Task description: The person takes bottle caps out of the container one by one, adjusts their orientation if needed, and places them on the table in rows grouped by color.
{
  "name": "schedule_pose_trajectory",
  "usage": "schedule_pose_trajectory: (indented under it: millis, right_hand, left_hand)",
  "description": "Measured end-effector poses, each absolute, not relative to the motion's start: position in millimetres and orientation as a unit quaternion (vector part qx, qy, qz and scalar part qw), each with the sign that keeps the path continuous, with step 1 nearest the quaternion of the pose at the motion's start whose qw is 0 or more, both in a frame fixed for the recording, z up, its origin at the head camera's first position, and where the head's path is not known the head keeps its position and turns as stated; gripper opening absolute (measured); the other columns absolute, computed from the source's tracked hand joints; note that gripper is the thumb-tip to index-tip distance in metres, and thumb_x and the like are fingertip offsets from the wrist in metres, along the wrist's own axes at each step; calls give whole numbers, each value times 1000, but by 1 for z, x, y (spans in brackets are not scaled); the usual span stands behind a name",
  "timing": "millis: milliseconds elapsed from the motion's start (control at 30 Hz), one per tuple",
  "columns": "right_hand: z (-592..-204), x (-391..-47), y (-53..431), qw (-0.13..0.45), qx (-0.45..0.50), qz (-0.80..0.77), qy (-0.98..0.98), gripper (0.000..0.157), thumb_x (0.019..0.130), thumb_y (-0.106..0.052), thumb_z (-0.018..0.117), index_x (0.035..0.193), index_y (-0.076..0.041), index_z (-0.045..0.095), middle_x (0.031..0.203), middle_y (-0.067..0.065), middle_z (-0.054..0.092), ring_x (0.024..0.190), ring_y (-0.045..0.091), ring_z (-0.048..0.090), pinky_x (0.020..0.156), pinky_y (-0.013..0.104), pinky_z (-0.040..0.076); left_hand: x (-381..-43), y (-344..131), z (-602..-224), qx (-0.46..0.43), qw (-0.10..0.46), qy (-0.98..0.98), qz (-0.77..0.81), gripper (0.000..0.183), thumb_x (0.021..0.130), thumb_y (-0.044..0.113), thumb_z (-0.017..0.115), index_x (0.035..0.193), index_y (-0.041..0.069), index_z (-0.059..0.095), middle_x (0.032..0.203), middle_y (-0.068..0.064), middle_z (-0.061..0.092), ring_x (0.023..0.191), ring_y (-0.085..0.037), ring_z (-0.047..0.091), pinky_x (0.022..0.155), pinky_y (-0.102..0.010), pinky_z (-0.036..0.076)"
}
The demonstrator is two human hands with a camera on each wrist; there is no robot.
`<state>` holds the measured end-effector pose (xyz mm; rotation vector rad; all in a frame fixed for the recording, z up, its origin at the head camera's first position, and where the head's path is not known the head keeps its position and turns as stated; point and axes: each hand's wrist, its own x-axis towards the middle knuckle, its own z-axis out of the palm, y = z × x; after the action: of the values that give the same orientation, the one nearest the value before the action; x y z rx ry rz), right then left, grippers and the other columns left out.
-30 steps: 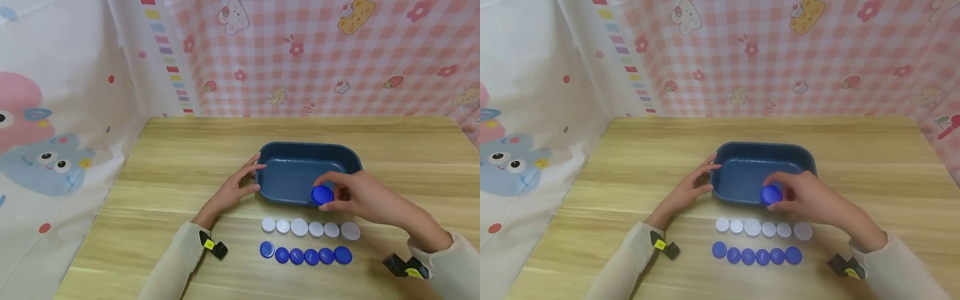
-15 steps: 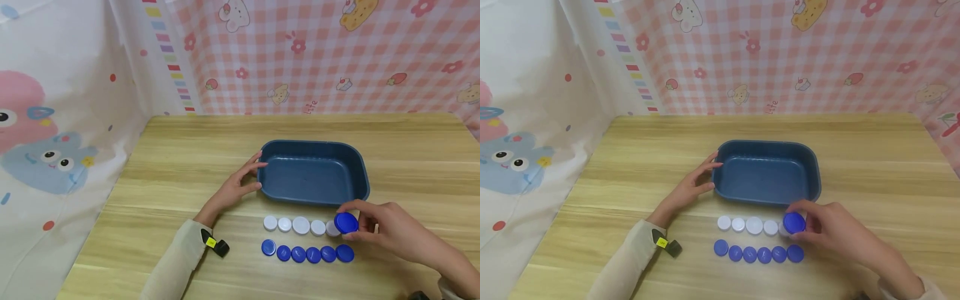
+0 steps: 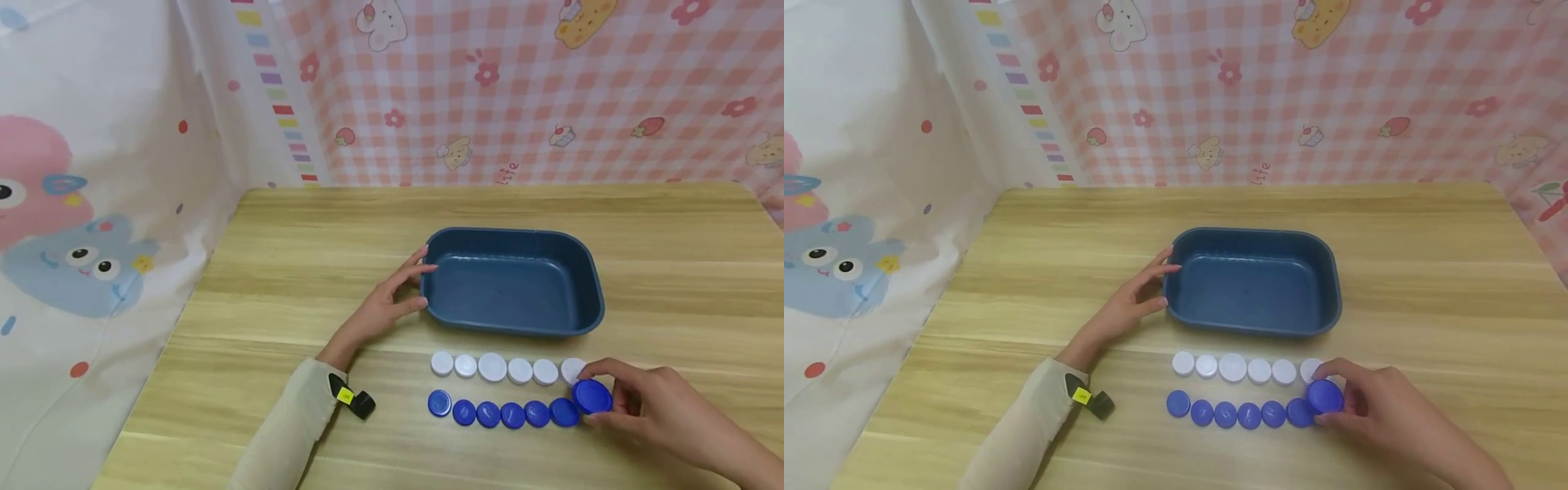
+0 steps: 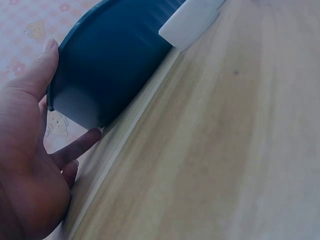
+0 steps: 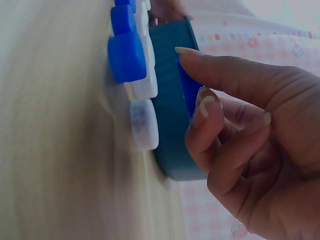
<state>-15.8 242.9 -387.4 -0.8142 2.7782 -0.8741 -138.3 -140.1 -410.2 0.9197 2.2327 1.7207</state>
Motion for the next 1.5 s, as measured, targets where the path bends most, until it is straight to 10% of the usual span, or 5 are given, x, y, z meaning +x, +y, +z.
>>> schedule_pose_trajectory:
  millis: [433,1500]
  right_hand:
    - [-405,-4,256,136,-218,-287,923,44,80,-33,77,116,-17,58,65,-19,43,54,-2,40,46,19,34]
    - [-416,-3,247,95,-266,-292,914,44,78,-29,79,116,-18,60,68,-22,41,56,-5,39,47,18,34]
  left_hand:
    - [-138,-140,-406,304,88,754,576,48,93,0,58,139,-1,44,159,-6,17,110,-36,48,99,-56,32]
    - [-138,-141,-409,306,90,750,579,48,93,-1,59,139,-3,43,159,-6,17,112,-38,48,100,-56,32]
